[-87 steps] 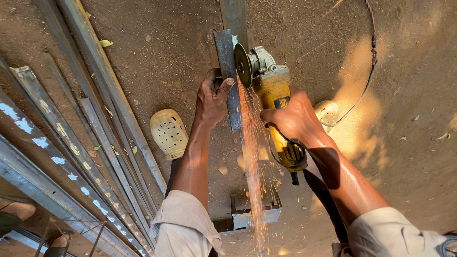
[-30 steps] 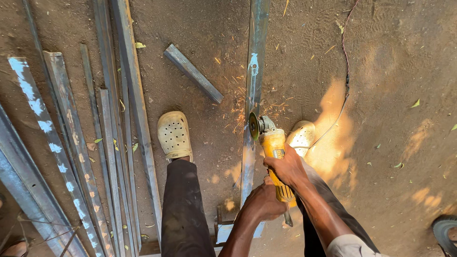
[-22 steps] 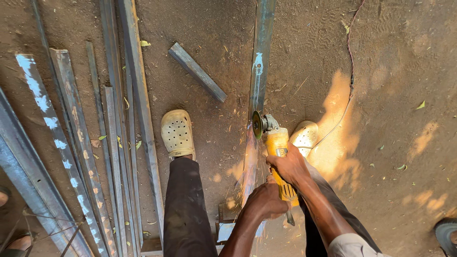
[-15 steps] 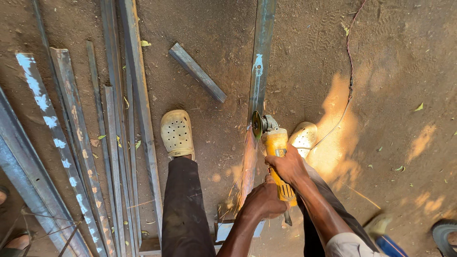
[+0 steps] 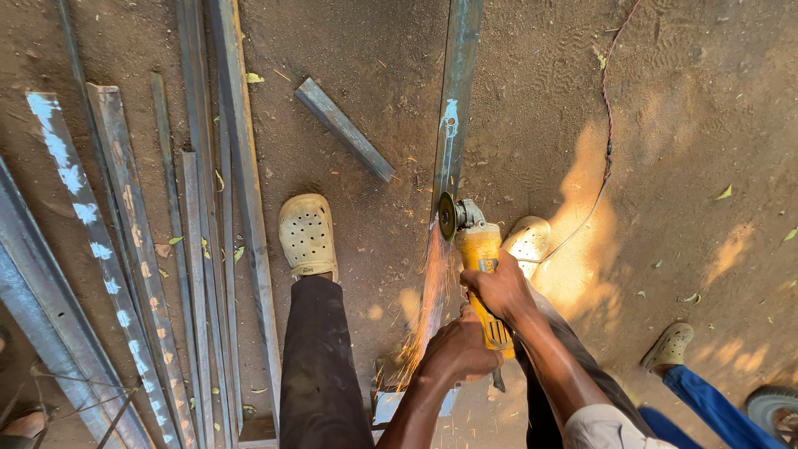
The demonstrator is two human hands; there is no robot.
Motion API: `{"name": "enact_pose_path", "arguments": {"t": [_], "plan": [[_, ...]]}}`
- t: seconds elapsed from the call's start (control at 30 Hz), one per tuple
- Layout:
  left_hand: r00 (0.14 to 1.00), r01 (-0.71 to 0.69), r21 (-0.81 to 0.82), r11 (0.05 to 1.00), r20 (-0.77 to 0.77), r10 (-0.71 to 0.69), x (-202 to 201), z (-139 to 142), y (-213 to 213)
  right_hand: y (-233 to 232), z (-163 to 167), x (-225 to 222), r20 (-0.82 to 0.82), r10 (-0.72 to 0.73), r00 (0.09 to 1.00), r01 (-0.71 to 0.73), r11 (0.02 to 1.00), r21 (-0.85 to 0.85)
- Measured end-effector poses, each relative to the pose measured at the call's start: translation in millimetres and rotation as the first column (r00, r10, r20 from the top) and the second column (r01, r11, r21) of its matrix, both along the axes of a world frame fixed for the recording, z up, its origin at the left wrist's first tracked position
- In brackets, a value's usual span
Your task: The person holds a metal bar on the ground by hand and uses an angle grinder to grind its surface, moving the tool back and forth along the metal while sparks are produced.
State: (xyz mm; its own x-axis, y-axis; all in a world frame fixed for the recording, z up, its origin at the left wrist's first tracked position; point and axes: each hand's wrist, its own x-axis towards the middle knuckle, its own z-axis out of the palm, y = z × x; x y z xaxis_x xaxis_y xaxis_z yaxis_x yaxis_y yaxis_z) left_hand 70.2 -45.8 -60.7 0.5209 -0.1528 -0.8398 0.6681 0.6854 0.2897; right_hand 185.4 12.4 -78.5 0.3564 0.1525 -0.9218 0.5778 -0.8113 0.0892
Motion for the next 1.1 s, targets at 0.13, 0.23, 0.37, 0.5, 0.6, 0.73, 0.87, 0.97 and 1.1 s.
{"name": "enact_pose_path", "arguments": {"t": [0.13,0.23,0.37,0.5,0.6,0.73,0.87,0.97,1.1], "plan": [[0.999,-0.027,0.016,1.0,-0.023,0.027,-3.8,6.1,9.6,4.2,0.0,-1.4,0.031,0.04,0.999,-0.041,0.998,0.041],[0.998,-0.056,0.047,0.997,-0.038,0.058,-6.7,9.3,14.3,5.9,-0.8,-1.6,0.021,0.037,0.999,-0.038,0.999,0.036],[0.998,-0.059,0.017,0.998,-0.036,0.06,-8.3,10.4,20.4,6.8,-3.1,-0.2,-0.035,-0.006,0.999,0.008,0.997,0.072],[0.995,-0.095,0.084,0.992,0.036,0.092,-9.6,11.0,24.0,8.4,-5.5,1.5,-0.059,-0.006,0.998,0.012,0.995,0.1],[0.996,-0.075,0.091,0.993,0.047,0.071,-8.6,9.6,25.1,9.9,-7.0,2.0,-0.069,-0.006,0.998,0.014,0.993,0.113],[0.997,-0.065,0.041,0.997,0.03,0.064,-6.3,8.6,26.2,11.0,-8.4,2.4,-0.084,-0.051,0.995,0.061,0.99,0.125],[0.995,-0.098,0.079,0.992,0.036,0.095,-8.7,11.7,33.2,12.4,-9.1,3.3,-0.095,-0.044,0.994,0.059,0.986,0.159],[0.996,-0.094,0.004,0.996,0.001,0.094,-11.4,16.5,43.1,15.6,-9.3,3.2,-0.123,-0.073,0.99,0.094,0.979,0.181],[0.992,-0.11,0.021,0.994,-0.067,0.111,-14.3,21.9,54.4,21.8,-8.2,0.8,-0.126,-0.086,0.988,0.106,0.981,0.164]]}}
